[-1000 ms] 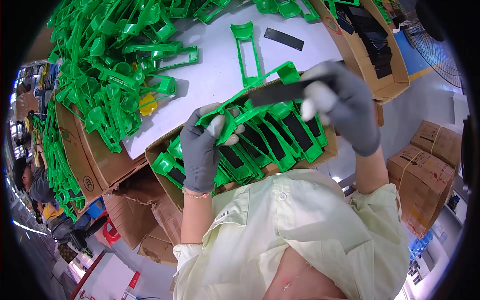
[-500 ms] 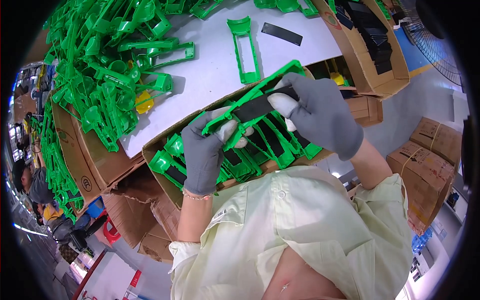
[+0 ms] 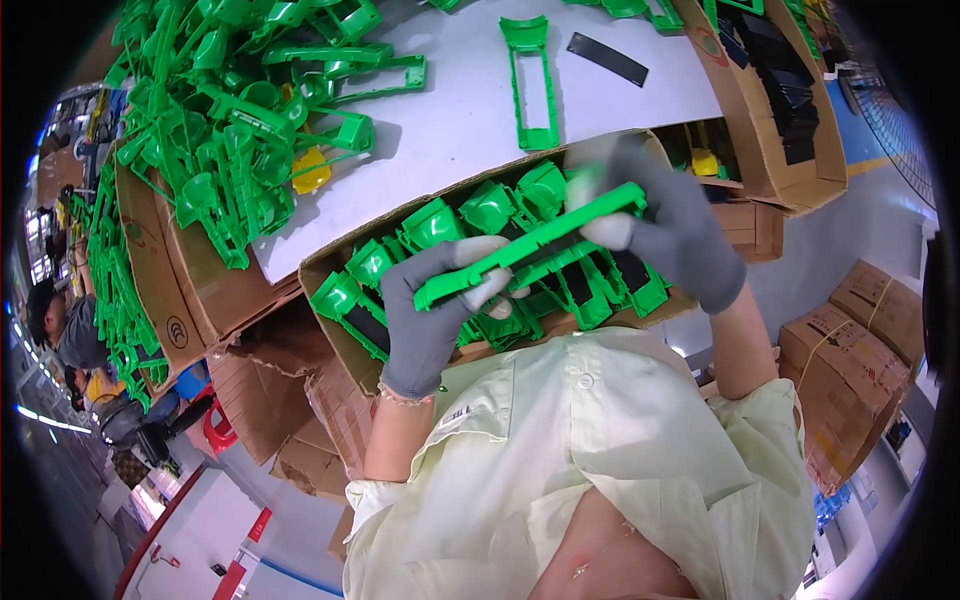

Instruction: Manually assembling green plastic flashlight housings by inserting black components and packing them into a cardboard box.

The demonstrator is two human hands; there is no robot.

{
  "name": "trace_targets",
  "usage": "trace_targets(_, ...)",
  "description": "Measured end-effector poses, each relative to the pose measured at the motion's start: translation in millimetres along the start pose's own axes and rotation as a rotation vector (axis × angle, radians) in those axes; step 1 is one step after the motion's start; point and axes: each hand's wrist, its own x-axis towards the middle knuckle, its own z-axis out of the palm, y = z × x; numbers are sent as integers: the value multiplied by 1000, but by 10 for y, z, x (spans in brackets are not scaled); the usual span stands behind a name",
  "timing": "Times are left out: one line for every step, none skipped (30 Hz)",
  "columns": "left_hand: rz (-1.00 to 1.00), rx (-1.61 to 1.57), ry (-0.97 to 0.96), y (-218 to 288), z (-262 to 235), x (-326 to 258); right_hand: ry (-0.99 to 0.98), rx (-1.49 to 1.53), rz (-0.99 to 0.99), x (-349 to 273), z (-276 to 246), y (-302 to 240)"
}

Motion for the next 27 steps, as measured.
trace_targets(-25, -16, 1, -13, -34, -33, -348, 270, 329, -50, -3, -6)
trace_targets(-47, -27, -2, -35, -50, -52, -350, 270, 327, -99, 12, 16)
trace_targets(-73, -39, -5, -46, -76, -95, -320, 119, 203, -176, 65, 70)
trace_targets(-72, -39, -3, -23, -84, -144, -287, -33, 78, -245, 111, 111)
trace_targets(-83, 1, 37, -2, -93, -177, -287, -34, 79, -287, 160, 128)
trace_targets(-92, 41, 75, 25, -104, -210, -252, -64, 44, -317, 219, 126)
trace_targets(-90, 41, 70, 56, -122, -242, -216, -95, 10, -342, 270, 136)
trace_targets(-117, 86, 88, 104, -150, -284, -225, -105, -27, -372, 313, 167)
trace_targets(-147, 129, 105, 140, -200, -312, -220, -110, -25, -334, 313, 125)
trace_targets(-160, 174, 75, 201, -304, -334, -373, -75, 73, -272, 290, 45)
trace_targets(-175, 222, 46, 284, -456, -371, -525, -33, 175, -239, 260, -13)
trace_targets(-222, 257, 76, 386, -636, -410, -422, 143, 191, -218, 230, -33)
trace_targets(-264, 290, 112, 488, -826, -448, -307, 43, 177, -153, 159, -52)
trace_targets(-327, 412, 104, 543, -1022, -466, -193, -55, 163, -59, 87, -5)
trace_targets(-387, 535, 88, 606, -1189, -460, -46, -237, 68, 93, -23, 204)
trace_targets(-405, 568, 97, 593, -1345, -451, 99, -413, -29, 261, -128, 408)
trace_targets(-403, 568, 95, 622, -1318, -380, 155, -523, -21, 410, -231, 390)
trace_targets(-470, 774, 54, 688, -1228, -225, 189, -574, -56, 571, -349, 647)
trace_targets(-539, 983, 16, 734, -1141, -116, 198, -577, -48, 722, -416, 727)
trace_targets(-480, 1119, 31, 696, -1101, -52, 186, -662, -41, 838, -467, 772)
trace_targets(-473, 1124, 25, 639, -1107, -26, 175, -746, -36, 948, -497, 802)
trace_targets(-192, 1457, 45, 575, -1119, -15, 183, -748, -31, 1043, -485, 811)
trace_targets(113, 1767, 71, 544, -1134, 6, 151, -838, -54, 1162, -401, 817)
trace_targets(58, 1836, 178, 651, -975, 43, 121, -932, -72, 1248, -355, 821)
trace_targets(66, 1837, 169, 723, -880, 127, 128, -935, -63, 1318, -331, 848)
trace_targets(162, 1865, 218, 761, -814, 287, 67, -1011, -55, 1378, -307, 908)
trace_targets(247, 1893, 279, 829, -720, 431, -1, -1078, -57, 1442, -289, 944)
